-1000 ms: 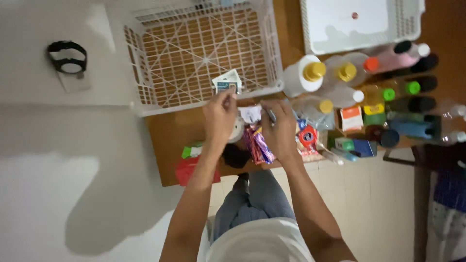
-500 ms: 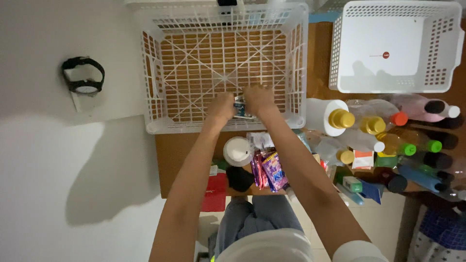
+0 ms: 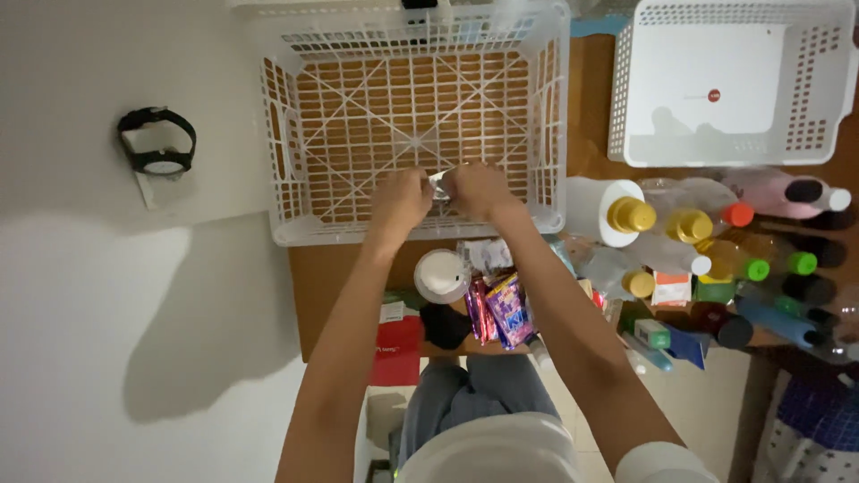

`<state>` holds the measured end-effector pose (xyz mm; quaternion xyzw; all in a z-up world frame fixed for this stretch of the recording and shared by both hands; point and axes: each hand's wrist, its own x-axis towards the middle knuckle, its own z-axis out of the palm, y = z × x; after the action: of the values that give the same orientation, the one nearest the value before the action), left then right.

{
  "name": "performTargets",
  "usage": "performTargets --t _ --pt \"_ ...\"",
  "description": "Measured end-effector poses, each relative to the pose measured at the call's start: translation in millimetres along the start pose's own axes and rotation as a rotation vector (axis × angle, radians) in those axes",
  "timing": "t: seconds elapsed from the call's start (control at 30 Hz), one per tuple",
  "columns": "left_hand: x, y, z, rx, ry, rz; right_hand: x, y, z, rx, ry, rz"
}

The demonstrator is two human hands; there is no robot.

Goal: The person sorts laundry supplies on a table, picking up small packets and bottles, wiping them with a black cloth, and placing them into a white plastic basket. The person handles multiple items one at a time, including detergent bottles and sachets, and arranges them in the basket.

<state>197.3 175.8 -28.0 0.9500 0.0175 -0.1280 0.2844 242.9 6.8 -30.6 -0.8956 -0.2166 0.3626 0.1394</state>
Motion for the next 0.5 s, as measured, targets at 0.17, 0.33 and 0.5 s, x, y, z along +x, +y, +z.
performTargets --t 0.17,0.33,0.5 --pt "-35.2 36.4 -50.2 -0.054 0.017 -0.149 -82.2 -26.8 -13.5 -0.010 0.482 -0.126" --pt "-88.5 44.6 -46.7 -0.564 -0.063 -0.144 -172.5 -52.6 4.4 0.009 0.886 -0.231" --pt "-160.0 66.5 -21.5 -0.975 -0.049 -0.094 -240.0 -61.6 61.7 0.065 1.044 -0.192"
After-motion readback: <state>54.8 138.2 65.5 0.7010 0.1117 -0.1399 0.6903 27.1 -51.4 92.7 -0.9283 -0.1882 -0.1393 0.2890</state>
